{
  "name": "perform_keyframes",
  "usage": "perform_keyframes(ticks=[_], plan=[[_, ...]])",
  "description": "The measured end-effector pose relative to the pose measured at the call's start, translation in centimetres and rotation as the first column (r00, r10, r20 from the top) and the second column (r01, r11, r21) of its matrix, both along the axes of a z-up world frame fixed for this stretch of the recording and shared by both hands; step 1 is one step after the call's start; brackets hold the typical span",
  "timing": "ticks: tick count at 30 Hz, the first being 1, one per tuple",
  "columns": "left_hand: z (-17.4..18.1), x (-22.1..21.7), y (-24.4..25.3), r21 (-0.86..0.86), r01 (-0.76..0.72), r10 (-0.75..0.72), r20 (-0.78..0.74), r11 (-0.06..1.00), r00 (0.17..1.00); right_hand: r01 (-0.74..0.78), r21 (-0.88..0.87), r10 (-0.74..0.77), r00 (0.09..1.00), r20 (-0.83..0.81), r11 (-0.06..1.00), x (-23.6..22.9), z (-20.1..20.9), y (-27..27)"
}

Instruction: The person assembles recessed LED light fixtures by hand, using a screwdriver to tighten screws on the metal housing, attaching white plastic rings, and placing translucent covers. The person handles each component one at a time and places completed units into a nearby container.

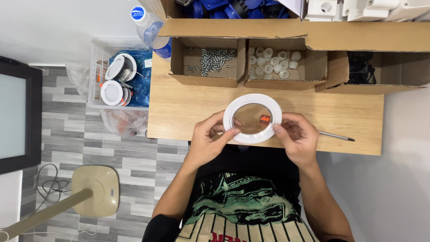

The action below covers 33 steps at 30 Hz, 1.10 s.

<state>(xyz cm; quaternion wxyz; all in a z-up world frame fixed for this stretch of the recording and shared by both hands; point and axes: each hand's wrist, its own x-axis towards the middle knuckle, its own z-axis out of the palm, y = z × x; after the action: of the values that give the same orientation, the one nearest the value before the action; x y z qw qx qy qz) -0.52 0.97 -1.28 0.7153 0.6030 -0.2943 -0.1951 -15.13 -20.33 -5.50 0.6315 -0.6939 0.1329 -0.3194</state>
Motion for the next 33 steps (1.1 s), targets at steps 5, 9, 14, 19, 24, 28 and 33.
perform_keyframes(ticks=[5, 9, 14, 19, 24, 28, 33], plan=[[1.2, 0.8, -0.2, -0.005, -0.046, 0.046, 0.126, 0.999, 0.991, -0.045, -0.071, 0.049, 0.998, 0.044, 0.996, 0.6, 1.3, -0.3], [1.4, 1.0, 0.0, -0.027, -0.063, 0.067, 0.182, 0.998, 0.981, -0.048, -0.145, 0.057, 0.997, 0.058, 0.988, 0.6, 2.7, -0.6], [1.0, 0.7, 0.2, 0.041, -0.099, 0.09, 0.194, 0.994, 0.977, -0.059, -0.1, 0.068, 0.994, 0.084, 0.993, 0.4, 1.6, -1.0], [1.2, 0.7, 0.3, 0.002, -0.107, 0.106, 0.138, 0.994, 0.985, -0.074, -0.033, 0.076, 0.996, 0.045, 0.997, 0.0, 1.1, -0.9], [0.8, 0.8, 0.4, -0.067, -0.149, 0.16, 0.21, 0.987, 0.964, -0.103, -0.218, 0.111, 0.993, 0.025, 0.971, 0.7, 3.0, -0.7], [0.6, 0.4, 0.7, 0.008, -0.149, 0.147, 0.138, 0.989, 0.98, -0.083, -0.123, 0.084, 0.996, 0.006, 0.989, 0.1, 1.3, -0.8], [-1.8, -0.4, 1.0, 0.007, -0.088, 0.088, -0.036, 0.996, 0.995, -0.149, 0.125, 0.156, 0.987, -0.049, 0.981, -0.1, 1.9, -0.6]])
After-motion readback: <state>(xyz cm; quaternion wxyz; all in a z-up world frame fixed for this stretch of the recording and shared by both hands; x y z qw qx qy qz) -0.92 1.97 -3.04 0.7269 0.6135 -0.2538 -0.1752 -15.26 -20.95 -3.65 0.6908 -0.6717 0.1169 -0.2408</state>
